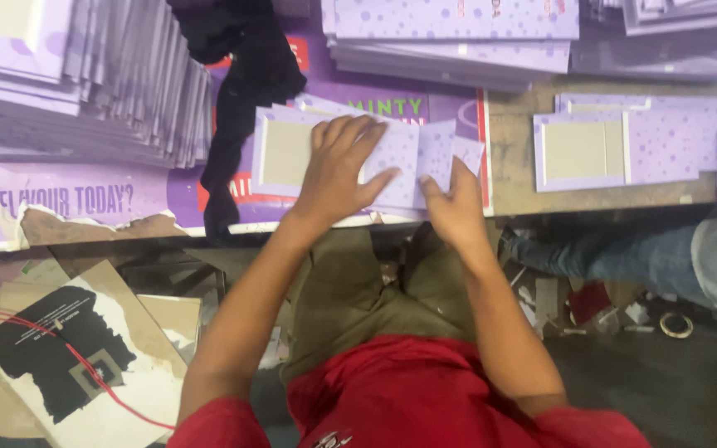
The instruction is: The person sits on the floor and repeatedly folds purple printed paper sheets in half, then wipes the folded edges with a black cloth. The person stacks the finished sheets into a growing pile on the table.
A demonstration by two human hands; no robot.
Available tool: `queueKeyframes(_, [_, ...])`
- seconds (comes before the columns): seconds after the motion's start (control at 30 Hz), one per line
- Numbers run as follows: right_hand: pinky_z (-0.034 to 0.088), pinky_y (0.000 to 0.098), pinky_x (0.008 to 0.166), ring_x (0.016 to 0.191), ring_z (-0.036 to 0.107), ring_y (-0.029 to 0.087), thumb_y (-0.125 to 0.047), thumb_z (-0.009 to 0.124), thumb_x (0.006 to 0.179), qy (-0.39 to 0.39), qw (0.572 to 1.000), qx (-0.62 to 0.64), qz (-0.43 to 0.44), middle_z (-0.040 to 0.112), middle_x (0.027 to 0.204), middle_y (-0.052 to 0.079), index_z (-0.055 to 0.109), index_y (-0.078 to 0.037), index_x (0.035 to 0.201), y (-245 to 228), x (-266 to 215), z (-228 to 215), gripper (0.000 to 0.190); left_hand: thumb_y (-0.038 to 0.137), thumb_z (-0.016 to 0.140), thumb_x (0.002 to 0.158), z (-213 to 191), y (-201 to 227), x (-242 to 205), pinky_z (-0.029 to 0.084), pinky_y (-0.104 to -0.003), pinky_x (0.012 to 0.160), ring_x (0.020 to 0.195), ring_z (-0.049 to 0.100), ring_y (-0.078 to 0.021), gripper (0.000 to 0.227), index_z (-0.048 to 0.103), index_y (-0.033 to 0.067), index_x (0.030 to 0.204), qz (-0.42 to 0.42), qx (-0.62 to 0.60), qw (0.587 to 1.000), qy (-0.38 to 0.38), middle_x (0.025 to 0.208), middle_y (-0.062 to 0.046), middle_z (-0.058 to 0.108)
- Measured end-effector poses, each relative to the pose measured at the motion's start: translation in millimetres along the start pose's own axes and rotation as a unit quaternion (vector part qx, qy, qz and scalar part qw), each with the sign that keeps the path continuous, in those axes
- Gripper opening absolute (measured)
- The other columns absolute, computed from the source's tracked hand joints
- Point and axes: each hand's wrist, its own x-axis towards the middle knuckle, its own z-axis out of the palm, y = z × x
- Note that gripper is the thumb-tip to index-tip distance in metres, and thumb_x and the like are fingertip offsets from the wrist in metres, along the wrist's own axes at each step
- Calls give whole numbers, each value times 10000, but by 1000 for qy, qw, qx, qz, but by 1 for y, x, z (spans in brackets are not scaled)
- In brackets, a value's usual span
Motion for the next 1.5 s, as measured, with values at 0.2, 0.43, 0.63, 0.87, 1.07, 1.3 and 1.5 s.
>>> queueKeyframes(0.2, [529,327,962,1112,672,209,-4,584,933,-4,986,131,102,691,1209,149,545,58,1317,-19,-2,-6,391,214,731,911,9,4,-13,359,-509,1031,1175,565,-246,314,750,77,1194,-75,91,993,26,1277,-30,664])
queueKeyframes(0.43, [574,355,739,828,709,220,-51,611,892,-96,994,-39,38,732,1004,162,542,52,1332,-96,-8,24,458,197,753,804,2,5,-4,319,-500,927,1027,565,-261,288,801,102,1072,-83,83,992,54,1231,-32,692])
queueKeyframes(0.63, [578,343,815,950,725,235,1,512,934,-18,1000,8,12,736,1083,179,529,43,1379,-71,-19,7,448,268,797,705,12,0,13,312,-469,864,980,561,-239,453,724,63,1103,-181,23,980,83,1075,31,710])
queueKeyframes(0.87, [587,432,935,1176,674,296,66,404,984,-61,944,282,158,586,1345,179,435,68,1410,-7,-19,-11,427,232,766,764,36,4,36,299,-536,852,1011,535,-274,451,604,76,1155,-215,109,966,98,1250,-55,651])
queueKeyframes(1.07, [601,421,879,1112,691,299,54,412,981,-30,928,316,194,611,1293,193,454,72,1391,-3,-13,-6,413,99,685,774,44,31,-7,225,-636,1078,1302,453,-317,594,523,94,1345,-183,115,975,42,1420,-161,489])
queueKeyframes(1.3, [598,404,895,1119,707,286,62,433,975,-43,912,368,175,633,1295,190,448,69,1413,-18,-21,-8,439,198,734,727,9,48,-40,110,-677,1156,1388,343,-395,664,515,39,1333,-110,9,994,-22,1483,-228,418])
queueKeyframes(1.5, [563,365,1018,1221,657,250,-87,812,871,-254,913,311,71,624,1366,134,485,19,1450,-29,-51,-19,674,211,646,942,12,31,-64,422,-516,1088,1224,627,-360,428,614,-15,1305,-128,-86,981,117,1305,-202,658])
